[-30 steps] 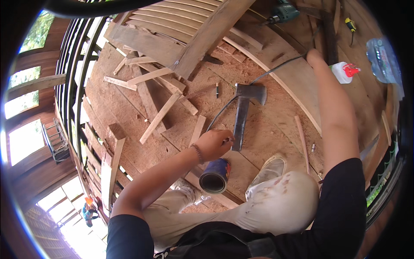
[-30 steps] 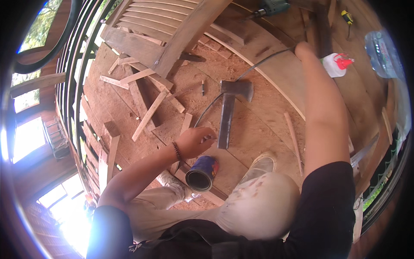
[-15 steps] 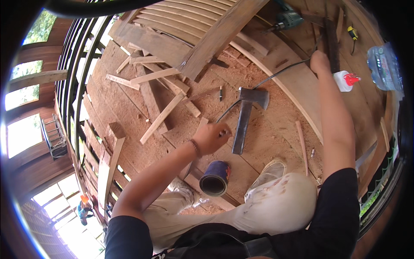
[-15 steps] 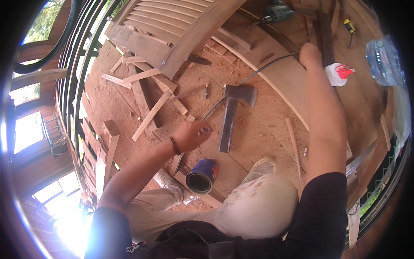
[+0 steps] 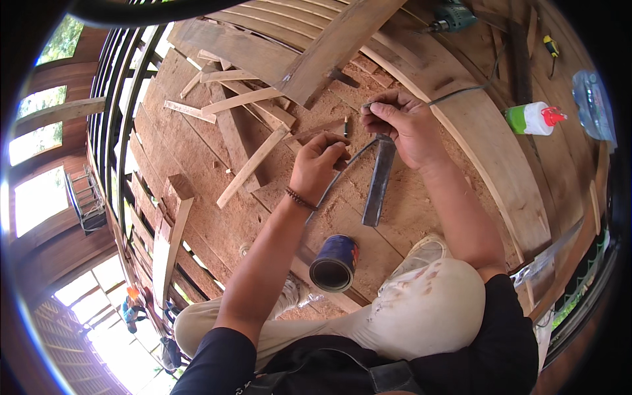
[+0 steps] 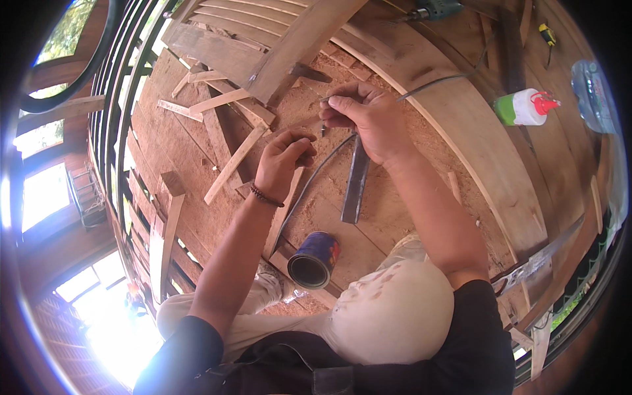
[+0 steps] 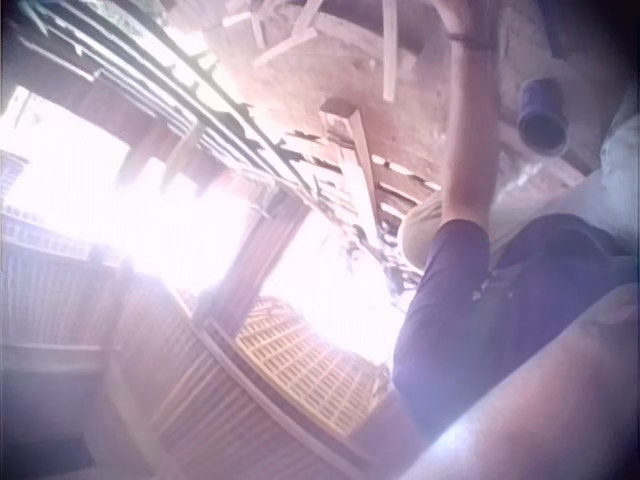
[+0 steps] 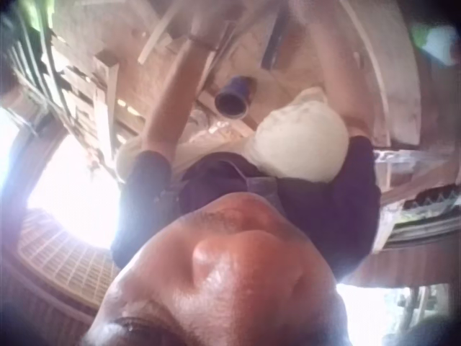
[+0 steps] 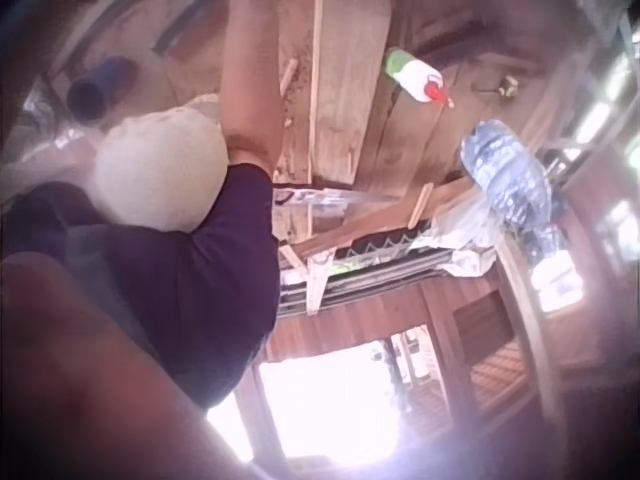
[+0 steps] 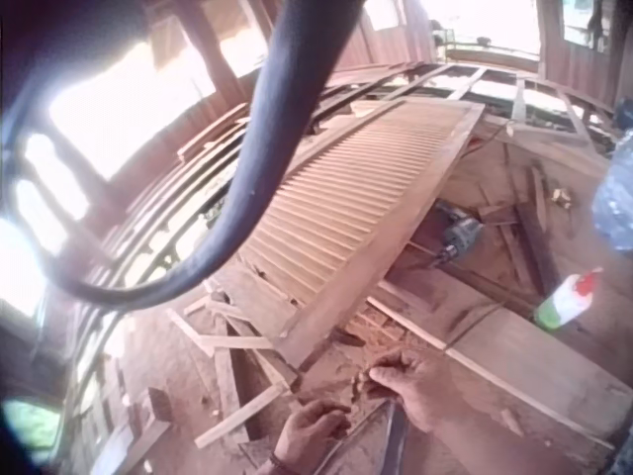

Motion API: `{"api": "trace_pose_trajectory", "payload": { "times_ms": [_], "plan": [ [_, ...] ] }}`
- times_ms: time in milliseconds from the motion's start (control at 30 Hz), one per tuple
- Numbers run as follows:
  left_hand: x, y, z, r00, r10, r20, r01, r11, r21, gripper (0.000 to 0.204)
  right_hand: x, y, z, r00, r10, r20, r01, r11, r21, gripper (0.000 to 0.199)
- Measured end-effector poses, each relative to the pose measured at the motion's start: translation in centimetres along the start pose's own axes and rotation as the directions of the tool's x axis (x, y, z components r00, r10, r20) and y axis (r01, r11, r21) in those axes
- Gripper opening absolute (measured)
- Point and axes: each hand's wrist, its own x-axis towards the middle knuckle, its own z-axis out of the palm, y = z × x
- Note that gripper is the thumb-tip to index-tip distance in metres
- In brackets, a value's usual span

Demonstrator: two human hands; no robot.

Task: The person assembles a wooden slatted structure by applying glue to small wooden pieces and inserting them into a frame. They use a hammer to secure the pieces and a brush to apply a finish from a can. The person moves around the structure to access different sections.

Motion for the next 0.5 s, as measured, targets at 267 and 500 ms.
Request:
{"api": "trace_pose_trajectory", "payload": {
  "times_ms": [267,500],
  "plan": [
    [-1.3,-1.1,-0.7,0.999,-0.039,-0.037,0.036,0.996,-0.084,0.019,3.5,3.7,1.5,0.941,-0.337,0.01,0.3,0.823,-0.482,0.011],
    [-1.6,-2.6,-1.5,0.998,-0.058,-0.018,0.057,0.996,-0.072,0.019,5.4,5.1,2.9,0.693,-0.691,0.204,0.551,0.326,-0.768,0.009]
  ]
}}
